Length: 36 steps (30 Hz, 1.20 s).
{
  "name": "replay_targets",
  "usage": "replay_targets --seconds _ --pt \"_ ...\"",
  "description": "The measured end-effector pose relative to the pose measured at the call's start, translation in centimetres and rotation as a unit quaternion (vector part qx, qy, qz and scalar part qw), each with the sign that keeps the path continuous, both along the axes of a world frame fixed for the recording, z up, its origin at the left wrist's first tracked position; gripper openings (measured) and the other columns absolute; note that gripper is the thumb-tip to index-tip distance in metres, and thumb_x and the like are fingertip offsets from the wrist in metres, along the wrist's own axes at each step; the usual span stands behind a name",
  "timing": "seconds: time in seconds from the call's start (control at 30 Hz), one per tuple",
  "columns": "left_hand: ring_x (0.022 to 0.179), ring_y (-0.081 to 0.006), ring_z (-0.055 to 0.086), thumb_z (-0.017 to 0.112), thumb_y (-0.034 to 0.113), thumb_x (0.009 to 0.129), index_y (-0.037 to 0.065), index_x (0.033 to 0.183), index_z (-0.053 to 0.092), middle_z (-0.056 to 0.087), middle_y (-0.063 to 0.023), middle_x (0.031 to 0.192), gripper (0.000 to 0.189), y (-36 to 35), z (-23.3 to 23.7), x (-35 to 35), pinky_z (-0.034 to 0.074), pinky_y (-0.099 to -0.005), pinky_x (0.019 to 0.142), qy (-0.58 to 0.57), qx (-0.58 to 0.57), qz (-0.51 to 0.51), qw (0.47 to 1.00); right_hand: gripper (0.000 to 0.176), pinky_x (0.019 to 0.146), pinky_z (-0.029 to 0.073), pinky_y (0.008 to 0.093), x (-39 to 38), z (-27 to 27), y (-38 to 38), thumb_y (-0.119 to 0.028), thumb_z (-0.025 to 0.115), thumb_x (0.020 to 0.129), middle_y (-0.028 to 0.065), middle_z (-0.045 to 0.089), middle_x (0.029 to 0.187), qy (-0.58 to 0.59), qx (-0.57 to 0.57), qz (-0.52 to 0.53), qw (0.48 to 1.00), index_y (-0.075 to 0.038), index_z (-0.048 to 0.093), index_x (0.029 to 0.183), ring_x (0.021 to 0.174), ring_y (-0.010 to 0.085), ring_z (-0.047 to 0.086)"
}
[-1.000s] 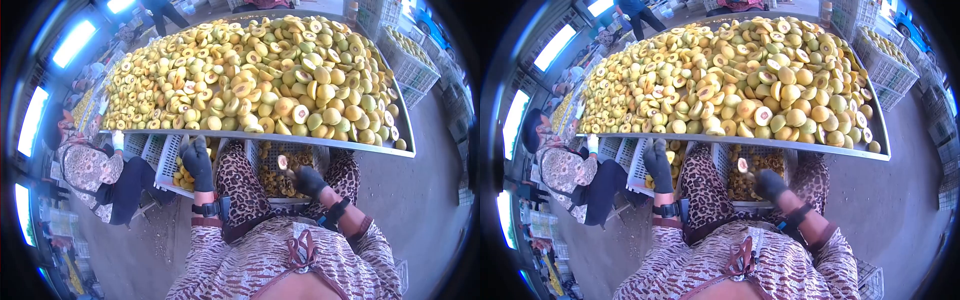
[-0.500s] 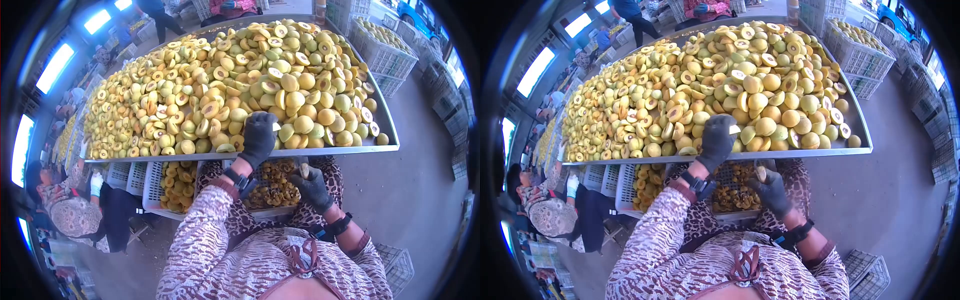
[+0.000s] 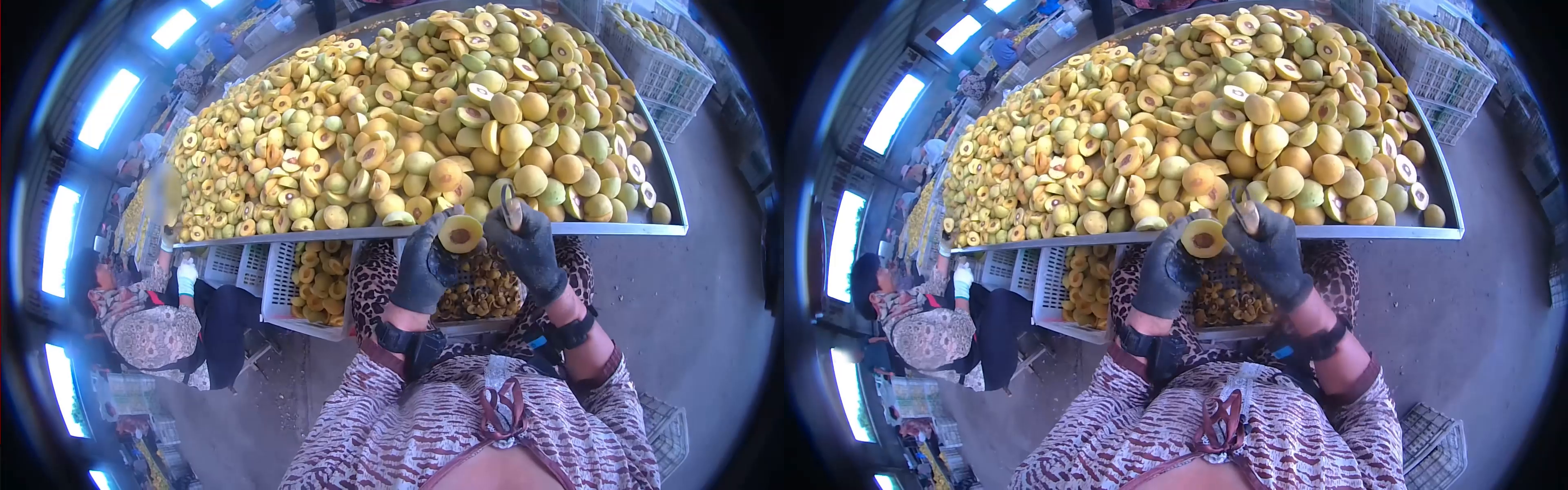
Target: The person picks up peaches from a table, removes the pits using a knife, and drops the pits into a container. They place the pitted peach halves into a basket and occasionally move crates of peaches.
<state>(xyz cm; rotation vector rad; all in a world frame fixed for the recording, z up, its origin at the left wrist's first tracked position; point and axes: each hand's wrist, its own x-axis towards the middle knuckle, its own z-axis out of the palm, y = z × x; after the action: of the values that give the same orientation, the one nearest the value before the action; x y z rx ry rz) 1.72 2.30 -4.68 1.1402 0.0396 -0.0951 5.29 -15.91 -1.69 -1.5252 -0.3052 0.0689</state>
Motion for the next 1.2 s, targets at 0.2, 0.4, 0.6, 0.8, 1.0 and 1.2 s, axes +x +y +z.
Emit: replay_targets --seconds 0.2,0.4,0.6,0.8,1.0,1.2 --pt "0.115 -0.0286 0.059 0.062 -0.001 0.09 0.005 0.135 0.043 0.057 -0.0189 0.128 0.049 -1.0 -3.3 0.3 0.05 -0.0382 0.098 -0.076 0.141 0.038 0.986 0.014 0.058 0.044 0.0271 -3.9 -4.2 0.5 -0.01 0.063 0.089 -0.0012 0.055 0.068 0.012 -0.11 0.024 0.994 0.001 0.061 0.081 0.066 0.0054 0.047" --pt "0.109 -0.0287 0.062 0.059 0.002 0.093 -0.001 0.124 0.05 0.059 -0.02 0.124 0.033 -3.1 -1.8 -0.3 0.052 -0.0382 0.095 -0.114 0.131 0.082 0.981 0.015 0.059 0.046 0.0356 -4.0 -4.6 1.0 -0.011 0.061 0.087 0.0104 0.059 0.063 0.066 -0.009 0.057 0.996 0.004 0.063 0.083 0.061 0.0129 0.054" --pt "0.104 -0.0286 0.065 0.05 0.005 0.098 -0.006 0.116 0.054 0.063 -0.0202 0.118 0.022 -3.7 1.7 -1.3 0.053 -0.0383 0.093 -0.366 0.362 0.149 0.845 0.014 0.056 0.046 0.0355 -4.0 -4.9 1.4 -0.01 0.059 0.087 0.0119 0.06 0.063 0.089 -0.008 0.087 0.992 0.004 0.062 0.084 0.059 0.015 0.057" --pt "0.095 -0.0273 0.065 0.048 0.01 0.099 -0.005 0.116 0.056 0.066 -0.0168 0.106 0.023 -3.6 1.4 -1.8 0.053 -0.0366 0.088 -0.251 0.239 0.083 0.934 0.023 0.056 0.048 0.0379 -3.8 -6.9 1.7 -0.022 0.064 0.092 0.0205 0.062 0.07 -0.058 -0.072 0.024 0.995 0.001 0.064 0.086 0.059 0.0267 0.063" --pt "0.088 -0.0138 0.063 0.053 0.023 0.099 0.0 0.095 0.065 0.066 -0.0051 0.093 0.027 -5.9 5.9 -3.4 0.051 -0.0294 0.083 -0.217 0.114 0.174 0.954 0.025 0.074 0.049 0.0263 -4.3 -8.4 2.4 -0.009 0.065 0.089 -0.0019 0.064 0.094 -0.034 0.049 0.129 0.99 -0.004 0.059 0.113 0.084 0.0088 0.058" --pt "0.081 -0.0141 0.063 0.052 0.024 0.1 0.001 0.09 0.065 0.064 -0.0053 0.081 0.029 -3.3 5.7 -4.2 0.051 -0.0292 0.075 -0.271 0.31 0.123 0.903 0.04 0.07 0.051 0.0286 -4.8 -0.8 0.1 0.0 0.068 0.083 0.0021 0.065 0.101 0.279 0.015 0.327 0.903 -0.006 0.055 0.12 0.086 0.0132 0.061"
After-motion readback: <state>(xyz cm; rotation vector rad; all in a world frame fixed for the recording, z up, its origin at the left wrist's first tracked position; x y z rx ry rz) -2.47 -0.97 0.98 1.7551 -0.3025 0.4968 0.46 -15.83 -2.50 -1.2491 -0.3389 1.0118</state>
